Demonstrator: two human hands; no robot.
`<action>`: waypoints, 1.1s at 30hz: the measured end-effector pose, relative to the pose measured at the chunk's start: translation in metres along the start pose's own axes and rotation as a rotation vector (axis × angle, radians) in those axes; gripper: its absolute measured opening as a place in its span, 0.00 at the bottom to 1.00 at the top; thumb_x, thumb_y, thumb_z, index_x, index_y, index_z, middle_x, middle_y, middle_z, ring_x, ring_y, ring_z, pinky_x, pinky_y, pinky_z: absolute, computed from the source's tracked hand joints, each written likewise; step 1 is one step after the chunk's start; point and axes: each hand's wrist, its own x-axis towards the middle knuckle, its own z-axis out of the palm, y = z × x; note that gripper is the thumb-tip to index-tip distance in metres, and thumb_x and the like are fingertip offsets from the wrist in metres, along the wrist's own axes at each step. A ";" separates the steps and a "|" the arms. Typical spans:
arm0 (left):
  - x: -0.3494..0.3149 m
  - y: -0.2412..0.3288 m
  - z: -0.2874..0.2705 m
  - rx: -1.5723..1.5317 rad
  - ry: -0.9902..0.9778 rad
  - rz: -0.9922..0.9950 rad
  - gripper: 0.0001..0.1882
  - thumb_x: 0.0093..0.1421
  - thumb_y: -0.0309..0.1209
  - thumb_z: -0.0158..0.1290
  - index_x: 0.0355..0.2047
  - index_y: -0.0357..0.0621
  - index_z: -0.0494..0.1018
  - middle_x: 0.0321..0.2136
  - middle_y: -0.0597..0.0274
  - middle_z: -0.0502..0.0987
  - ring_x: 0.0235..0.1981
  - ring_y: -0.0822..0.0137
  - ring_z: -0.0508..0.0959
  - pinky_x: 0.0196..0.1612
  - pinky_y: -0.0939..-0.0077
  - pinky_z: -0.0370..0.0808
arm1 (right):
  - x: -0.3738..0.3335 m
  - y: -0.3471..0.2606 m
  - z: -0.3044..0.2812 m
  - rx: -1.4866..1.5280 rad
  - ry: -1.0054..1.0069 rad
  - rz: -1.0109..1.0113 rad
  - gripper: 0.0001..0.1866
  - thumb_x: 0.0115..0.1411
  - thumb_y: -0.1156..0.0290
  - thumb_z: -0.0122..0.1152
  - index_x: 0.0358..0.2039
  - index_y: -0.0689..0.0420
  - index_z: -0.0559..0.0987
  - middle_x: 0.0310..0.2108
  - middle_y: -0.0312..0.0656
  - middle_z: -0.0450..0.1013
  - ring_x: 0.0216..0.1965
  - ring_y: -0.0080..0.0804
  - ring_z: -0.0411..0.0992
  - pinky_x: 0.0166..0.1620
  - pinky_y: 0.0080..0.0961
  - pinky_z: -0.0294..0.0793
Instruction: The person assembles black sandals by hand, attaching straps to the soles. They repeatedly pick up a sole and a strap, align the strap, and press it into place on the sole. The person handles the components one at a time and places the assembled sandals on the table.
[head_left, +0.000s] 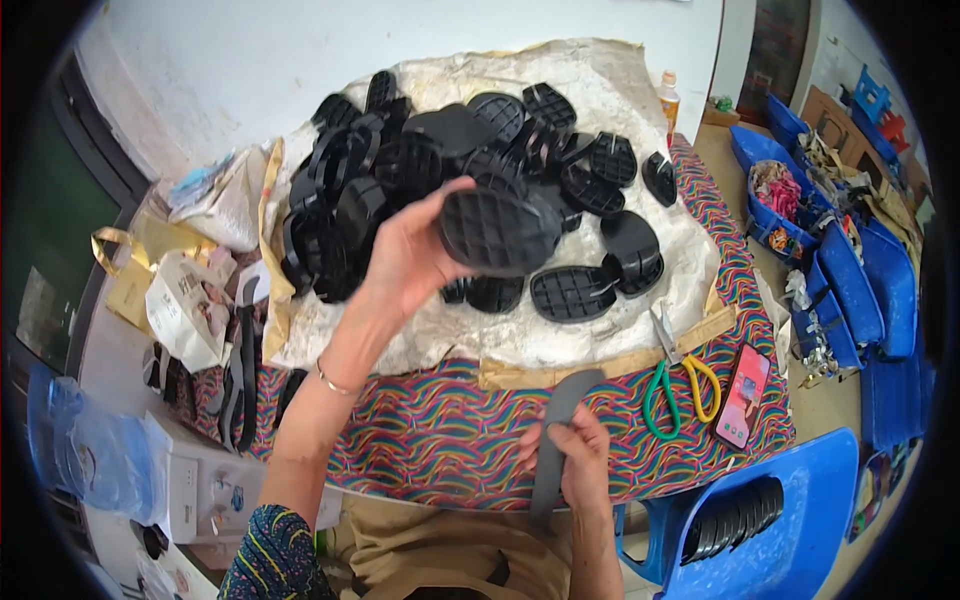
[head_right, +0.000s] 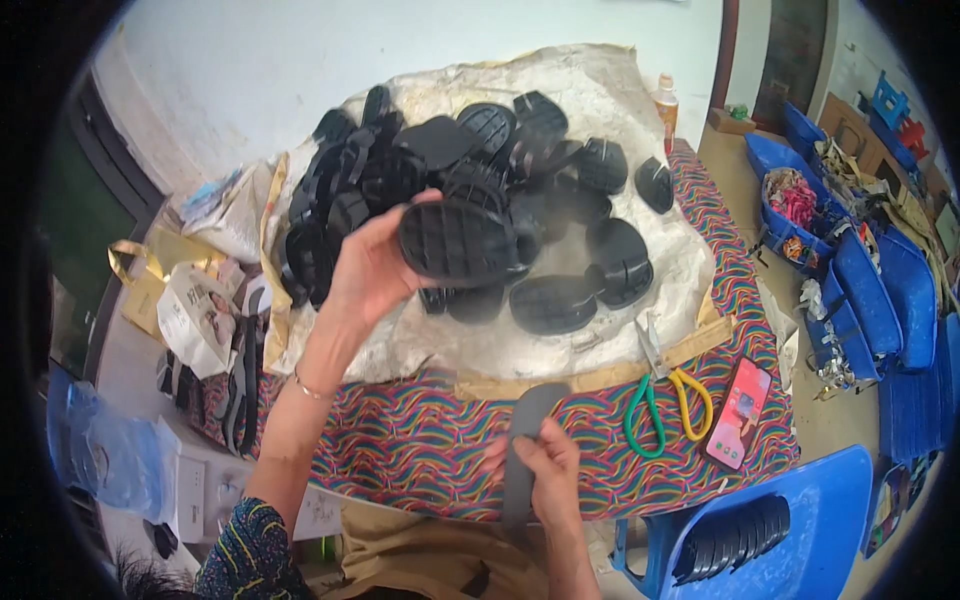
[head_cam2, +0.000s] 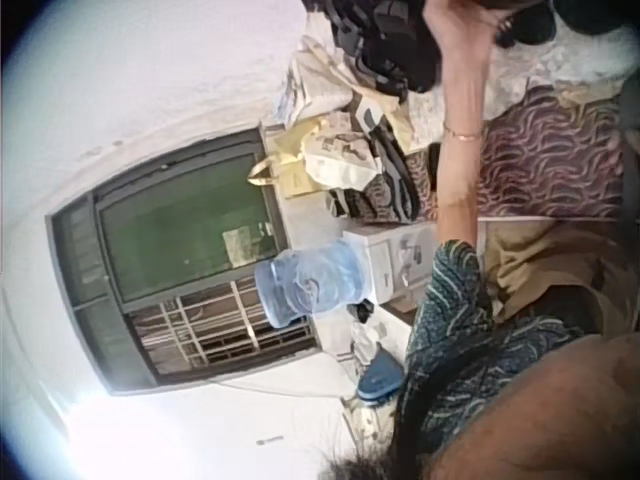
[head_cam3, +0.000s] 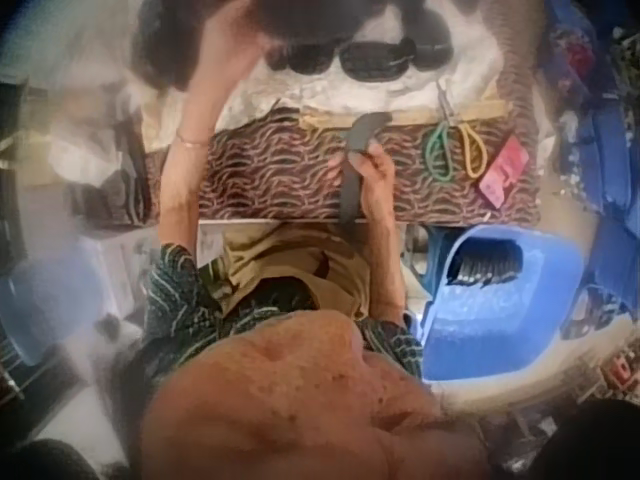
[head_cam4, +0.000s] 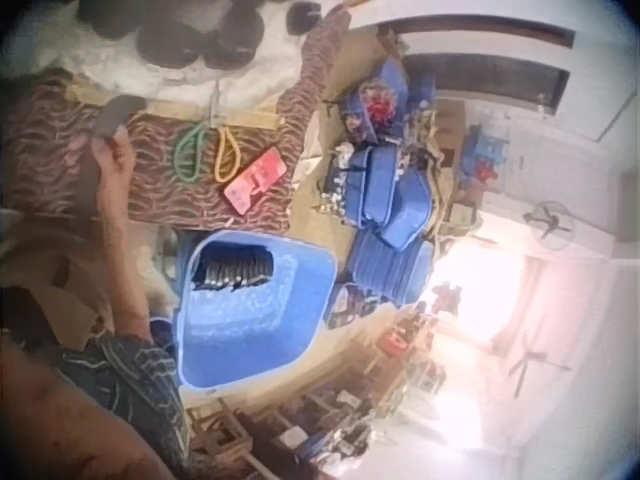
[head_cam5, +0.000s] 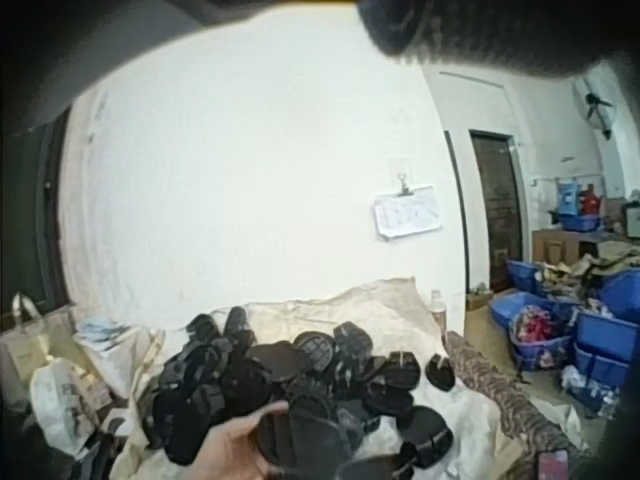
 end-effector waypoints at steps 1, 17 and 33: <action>-0.022 -0.010 0.003 -0.064 -0.018 -0.072 0.25 0.65 0.38 0.43 0.60 0.40 0.64 0.55 0.51 0.71 0.56 0.52 0.73 0.58 0.43 0.68 | -0.001 0.000 0.001 0.051 0.021 -0.042 0.09 0.64 0.77 0.50 0.44 0.63 0.72 0.32 0.49 0.78 0.27 0.33 0.78 0.26 0.24 0.78; -0.220 -0.114 -0.022 0.305 0.313 0.016 0.23 0.53 0.20 0.58 0.49 0.42 0.65 0.44 0.62 0.70 0.47 0.71 0.72 0.49 0.75 0.68 | -0.119 -0.110 -0.023 -0.339 0.624 -0.533 0.09 0.66 0.65 0.54 0.35 0.58 0.76 0.13 0.32 0.63 0.13 0.19 0.62 0.15 0.14 0.58; -0.214 -0.127 -0.033 1.077 0.146 0.174 0.19 0.57 0.32 0.61 0.46 0.42 0.69 0.34 0.52 0.74 0.35 0.54 0.75 0.37 0.62 0.72 | -0.052 -0.002 0.006 -0.973 0.236 -0.105 0.07 0.65 0.71 0.55 0.38 0.61 0.76 0.17 0.38 0.72 0.13 0.21 0.66 0.17 0.17 0.62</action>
